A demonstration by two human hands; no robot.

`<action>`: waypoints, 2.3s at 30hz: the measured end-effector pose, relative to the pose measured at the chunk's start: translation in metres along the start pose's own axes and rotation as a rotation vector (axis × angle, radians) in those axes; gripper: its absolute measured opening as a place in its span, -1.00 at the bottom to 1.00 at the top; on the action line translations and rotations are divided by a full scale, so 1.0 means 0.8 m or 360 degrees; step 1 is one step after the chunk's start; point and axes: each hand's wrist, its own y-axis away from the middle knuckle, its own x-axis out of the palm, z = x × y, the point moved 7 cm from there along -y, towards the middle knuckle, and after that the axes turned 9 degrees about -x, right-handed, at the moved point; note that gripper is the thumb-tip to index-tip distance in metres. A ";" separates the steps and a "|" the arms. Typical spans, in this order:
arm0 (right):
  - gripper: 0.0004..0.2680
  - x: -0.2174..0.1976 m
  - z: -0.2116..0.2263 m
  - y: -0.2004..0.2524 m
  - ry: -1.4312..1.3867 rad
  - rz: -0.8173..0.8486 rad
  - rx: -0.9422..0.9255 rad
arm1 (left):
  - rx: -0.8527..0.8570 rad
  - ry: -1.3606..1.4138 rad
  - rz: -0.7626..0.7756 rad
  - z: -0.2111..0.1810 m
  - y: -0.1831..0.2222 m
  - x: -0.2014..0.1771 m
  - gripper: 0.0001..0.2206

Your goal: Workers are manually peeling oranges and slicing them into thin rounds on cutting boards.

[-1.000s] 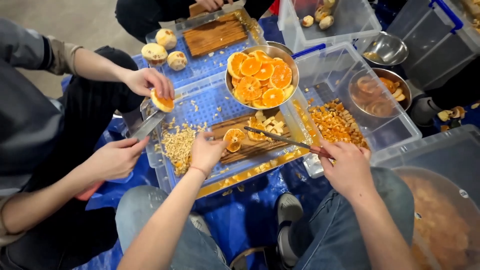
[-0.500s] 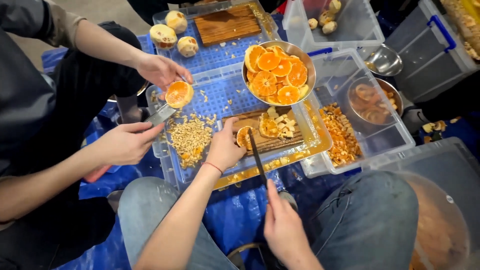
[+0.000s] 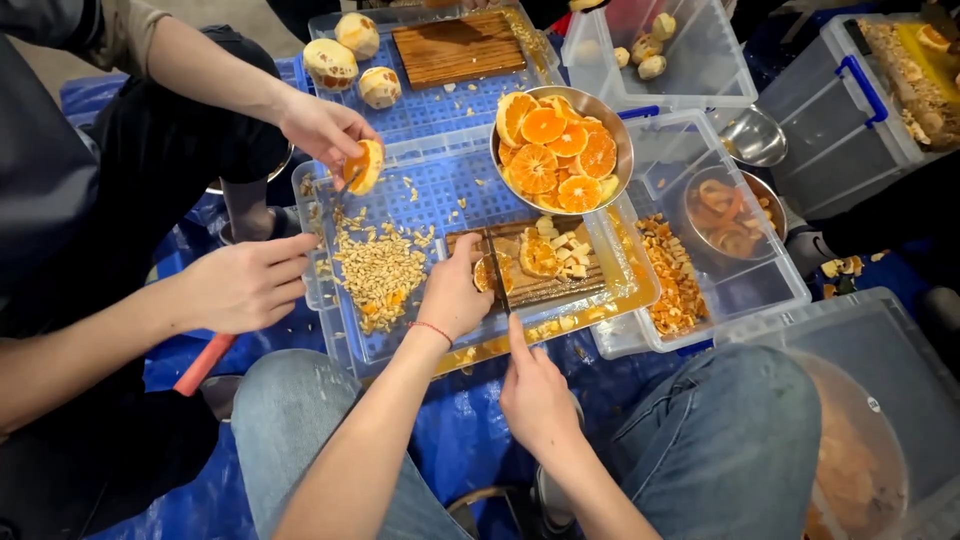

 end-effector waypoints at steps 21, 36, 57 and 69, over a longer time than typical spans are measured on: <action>-0.52 0.002 0.015 0.002 -0.0178 -0.0093 -0.0083 | -0.0082 0.0176 -0.0011 0.011 -0.003 -0.003 -0.32; -0.60 -0.091 -0.064 0.067 -0.0297 -0.0418 0.0155 | 0.0622 -0.0713 -0.0126 -0.032 -0.011 0.044 -0.32; -0.55 -0.055 -0.060 0.063 -0.0199 -0.0031 0.0101 | 0.0157 -0.0309 0.0154 -0.016 0.004 -0.004 -0.22; -0.54 -0.033 -0.033 0.024 -0.0049 -0.0025 0.0079 | 0.0154 -0.0170 0.0044 -0.003 -0.013 0.008 -0.21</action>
